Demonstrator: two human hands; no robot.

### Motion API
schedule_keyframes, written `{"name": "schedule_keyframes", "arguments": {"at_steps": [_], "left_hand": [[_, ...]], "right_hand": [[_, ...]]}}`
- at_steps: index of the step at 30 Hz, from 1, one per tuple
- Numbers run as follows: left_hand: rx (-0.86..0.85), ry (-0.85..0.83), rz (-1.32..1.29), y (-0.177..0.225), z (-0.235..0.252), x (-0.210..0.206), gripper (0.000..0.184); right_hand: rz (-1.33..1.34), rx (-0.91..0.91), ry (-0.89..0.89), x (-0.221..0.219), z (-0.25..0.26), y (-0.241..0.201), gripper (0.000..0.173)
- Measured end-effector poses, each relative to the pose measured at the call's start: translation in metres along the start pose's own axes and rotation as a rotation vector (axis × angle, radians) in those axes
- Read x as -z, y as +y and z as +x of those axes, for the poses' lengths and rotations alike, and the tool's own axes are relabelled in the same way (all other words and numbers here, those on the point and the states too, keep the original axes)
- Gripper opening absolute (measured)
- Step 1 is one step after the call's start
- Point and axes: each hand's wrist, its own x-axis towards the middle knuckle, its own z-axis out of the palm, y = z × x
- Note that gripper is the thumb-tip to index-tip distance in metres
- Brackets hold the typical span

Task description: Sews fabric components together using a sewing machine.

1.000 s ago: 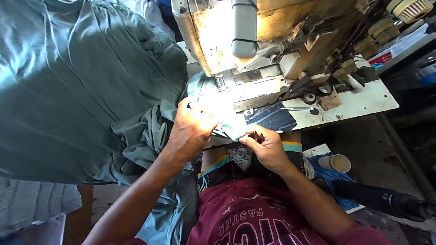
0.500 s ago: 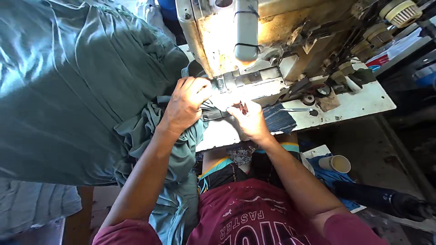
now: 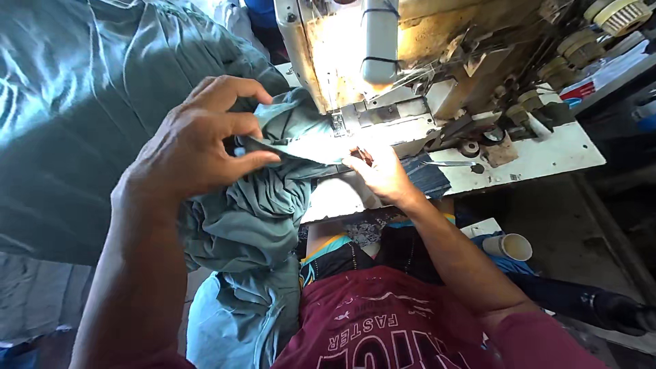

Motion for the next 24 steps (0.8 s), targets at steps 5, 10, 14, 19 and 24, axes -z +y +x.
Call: {"name": "schedule_keyframes", "arguments": {"at_steps": [5,10,14,19,24], "left_hand": [[-0.201,0.073,-0.384,0.061,-0.013,-0.03,0.023],[-0.139,0.139,-0.368,0.08,-0.019,-0.094,0.035],[-0.08,0.235,0.103,0.077,-0.02,-0.144,0.05],[-0.09,0.165,0.183,0.058,-0.018,-0.154,0.013],[-0.07,0.008,0.21,0.072,-0.014,-0.129,0.012]], "right_hand": [[0.039,0.087,-0.276,0.017,-0.008,-0.035,0.013],[-0.049,0.186,-0.189,0.011,-0.05,-0.03,0.015],[-0.118,0.231,-0.068,0.003,-0.068,-0.016,0.017],[0.038,0.155,0.017,-0.003,-0.078,-0.01,0.012],[0.113,0.051,0.026,-0.002,-0.084,-0.009,0.012]]}}
